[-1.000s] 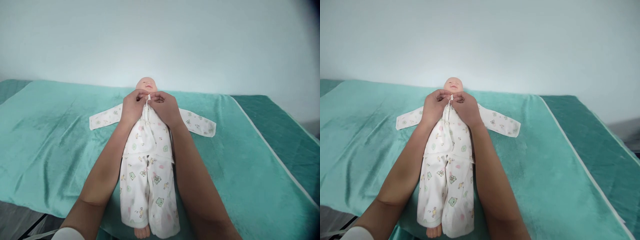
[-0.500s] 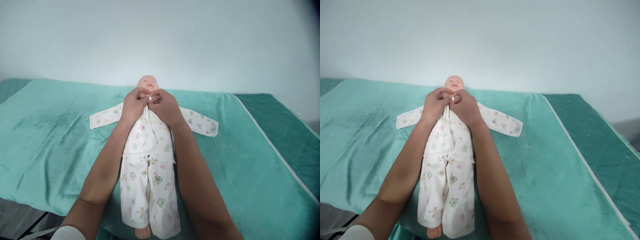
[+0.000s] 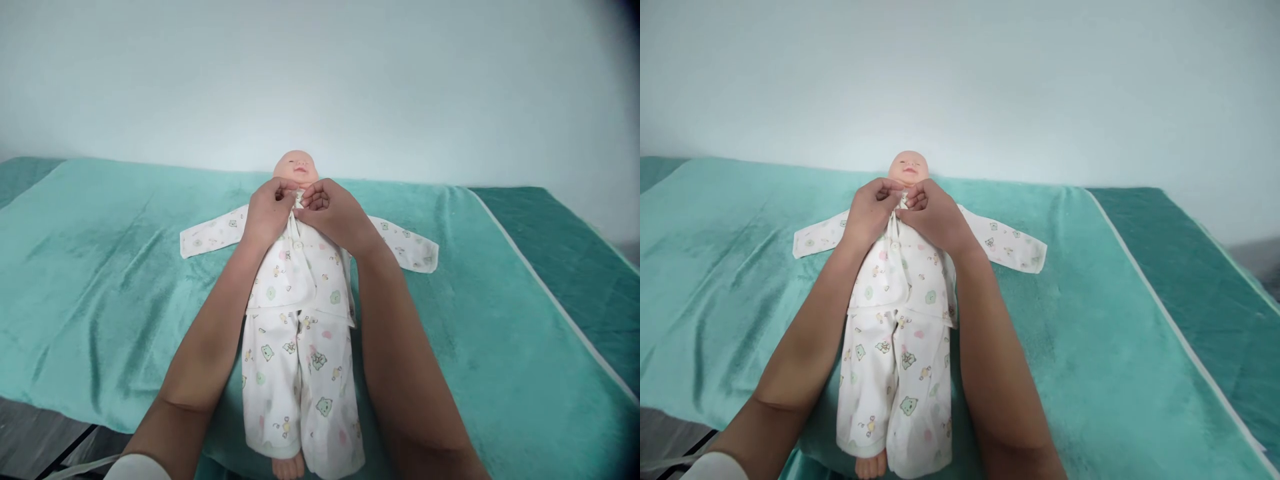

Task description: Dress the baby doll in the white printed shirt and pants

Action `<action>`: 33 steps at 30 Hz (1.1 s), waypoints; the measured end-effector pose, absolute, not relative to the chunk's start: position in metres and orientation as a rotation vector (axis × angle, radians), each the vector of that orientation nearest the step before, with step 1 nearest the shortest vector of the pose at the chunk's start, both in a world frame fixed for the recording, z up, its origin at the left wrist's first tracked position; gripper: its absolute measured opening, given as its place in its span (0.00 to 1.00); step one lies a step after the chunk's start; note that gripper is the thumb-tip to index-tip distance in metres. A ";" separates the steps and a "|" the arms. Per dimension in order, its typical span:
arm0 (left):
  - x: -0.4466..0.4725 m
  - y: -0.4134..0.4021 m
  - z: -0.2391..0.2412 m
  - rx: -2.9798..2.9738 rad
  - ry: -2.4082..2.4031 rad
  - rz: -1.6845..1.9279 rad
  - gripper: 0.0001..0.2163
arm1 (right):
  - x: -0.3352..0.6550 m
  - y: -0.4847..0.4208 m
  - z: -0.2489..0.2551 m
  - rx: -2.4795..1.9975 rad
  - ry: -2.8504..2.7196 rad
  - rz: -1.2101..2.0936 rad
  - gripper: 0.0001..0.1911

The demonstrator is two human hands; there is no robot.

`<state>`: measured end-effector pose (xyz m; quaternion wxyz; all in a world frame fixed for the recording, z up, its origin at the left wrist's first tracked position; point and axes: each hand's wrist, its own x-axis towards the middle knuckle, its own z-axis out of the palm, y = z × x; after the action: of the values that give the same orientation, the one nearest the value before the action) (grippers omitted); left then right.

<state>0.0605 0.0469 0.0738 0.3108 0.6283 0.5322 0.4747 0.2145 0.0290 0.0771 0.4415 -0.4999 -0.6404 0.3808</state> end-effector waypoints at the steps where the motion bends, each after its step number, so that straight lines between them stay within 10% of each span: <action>1: 0.060 0.047 0.073 1.684 1.404 1.251 0.07 | 0.214 0.026 0.078 -1.274 -1.601 0.936 0.13; 33: 0.042 0.001 0.064 1.745 1.280 1.379 0.07 | 0.181 -0.035 0.055 -1.459 -1.741 0.107 0.10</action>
<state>0.0423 0.0010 0.0636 0.2836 0.6520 0.4783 0.5154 0.1806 -0.0347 0.0549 0.4204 -0.5821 -0.6948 0.0426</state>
